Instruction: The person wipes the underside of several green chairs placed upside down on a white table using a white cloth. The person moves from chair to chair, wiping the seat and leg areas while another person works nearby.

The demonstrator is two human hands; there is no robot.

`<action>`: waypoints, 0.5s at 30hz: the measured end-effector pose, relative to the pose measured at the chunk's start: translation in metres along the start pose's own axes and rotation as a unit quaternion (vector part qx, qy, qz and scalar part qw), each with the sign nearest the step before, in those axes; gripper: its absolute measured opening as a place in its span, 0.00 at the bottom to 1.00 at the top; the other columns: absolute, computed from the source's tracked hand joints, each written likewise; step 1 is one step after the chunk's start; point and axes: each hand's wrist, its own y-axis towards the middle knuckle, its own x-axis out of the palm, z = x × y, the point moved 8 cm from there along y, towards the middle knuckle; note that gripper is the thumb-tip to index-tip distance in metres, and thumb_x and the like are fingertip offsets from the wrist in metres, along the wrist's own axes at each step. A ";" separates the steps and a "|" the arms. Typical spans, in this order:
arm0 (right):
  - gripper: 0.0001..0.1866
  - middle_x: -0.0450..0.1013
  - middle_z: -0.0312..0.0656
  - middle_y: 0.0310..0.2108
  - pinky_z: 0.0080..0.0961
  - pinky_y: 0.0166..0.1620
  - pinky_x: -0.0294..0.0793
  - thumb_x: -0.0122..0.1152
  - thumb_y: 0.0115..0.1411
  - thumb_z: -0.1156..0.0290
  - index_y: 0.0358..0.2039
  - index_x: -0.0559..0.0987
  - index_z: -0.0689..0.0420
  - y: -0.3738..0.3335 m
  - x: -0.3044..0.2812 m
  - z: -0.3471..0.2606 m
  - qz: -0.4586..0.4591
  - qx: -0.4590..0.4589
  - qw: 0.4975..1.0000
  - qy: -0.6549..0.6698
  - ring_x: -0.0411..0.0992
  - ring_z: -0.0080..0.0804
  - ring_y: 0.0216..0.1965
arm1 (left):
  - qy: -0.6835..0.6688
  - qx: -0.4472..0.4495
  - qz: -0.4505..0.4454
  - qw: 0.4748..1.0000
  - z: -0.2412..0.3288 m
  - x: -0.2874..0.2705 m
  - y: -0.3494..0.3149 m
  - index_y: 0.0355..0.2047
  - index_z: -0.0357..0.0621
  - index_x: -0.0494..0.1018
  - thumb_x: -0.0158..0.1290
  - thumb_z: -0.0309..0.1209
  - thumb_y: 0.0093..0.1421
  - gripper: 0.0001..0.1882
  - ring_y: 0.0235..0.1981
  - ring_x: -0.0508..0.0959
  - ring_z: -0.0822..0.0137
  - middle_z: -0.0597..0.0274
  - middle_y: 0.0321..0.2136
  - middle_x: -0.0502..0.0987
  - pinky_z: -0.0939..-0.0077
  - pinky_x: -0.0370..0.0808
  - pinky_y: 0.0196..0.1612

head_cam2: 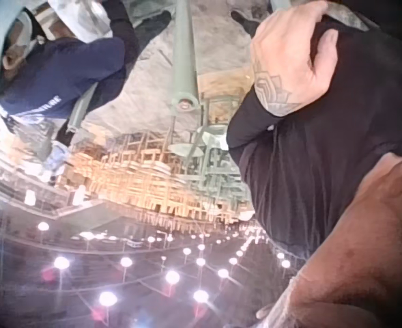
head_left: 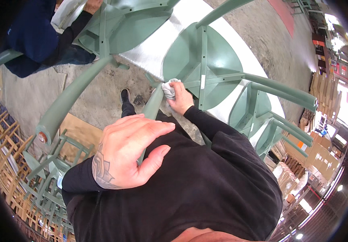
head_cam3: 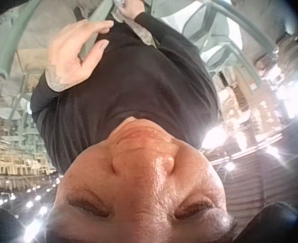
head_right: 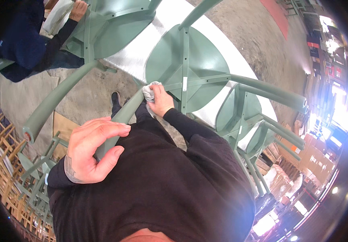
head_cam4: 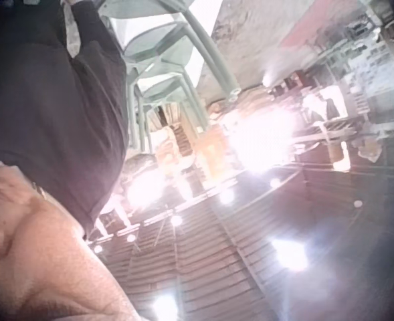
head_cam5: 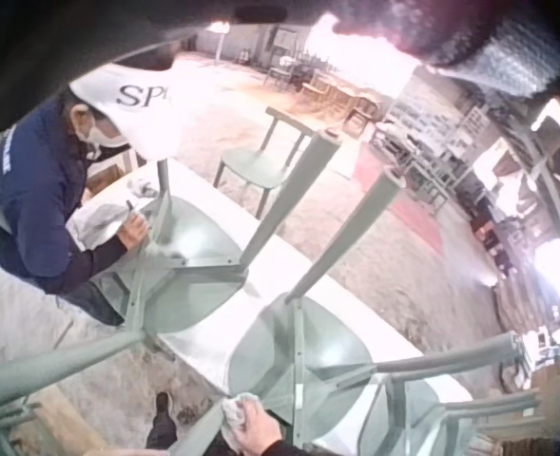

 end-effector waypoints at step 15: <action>0.16 0.81 0.55 0.39 0.47 0.46 0.81 0.66 0.53 0.60 0.37 0.84 0.57 0.065 0.015 0.001 -0.159 0.049 0.985 -0.041 0.81 0.51 0.44 | 0.008 -0.029 0.015 0.999 0.005 0.001 -0.001 0.49 0.38 0.77 0.60 0.23 0.57 0.17 0.37 0.84 0.52 0.53 0.35 0.83 0.61 0.78 0.45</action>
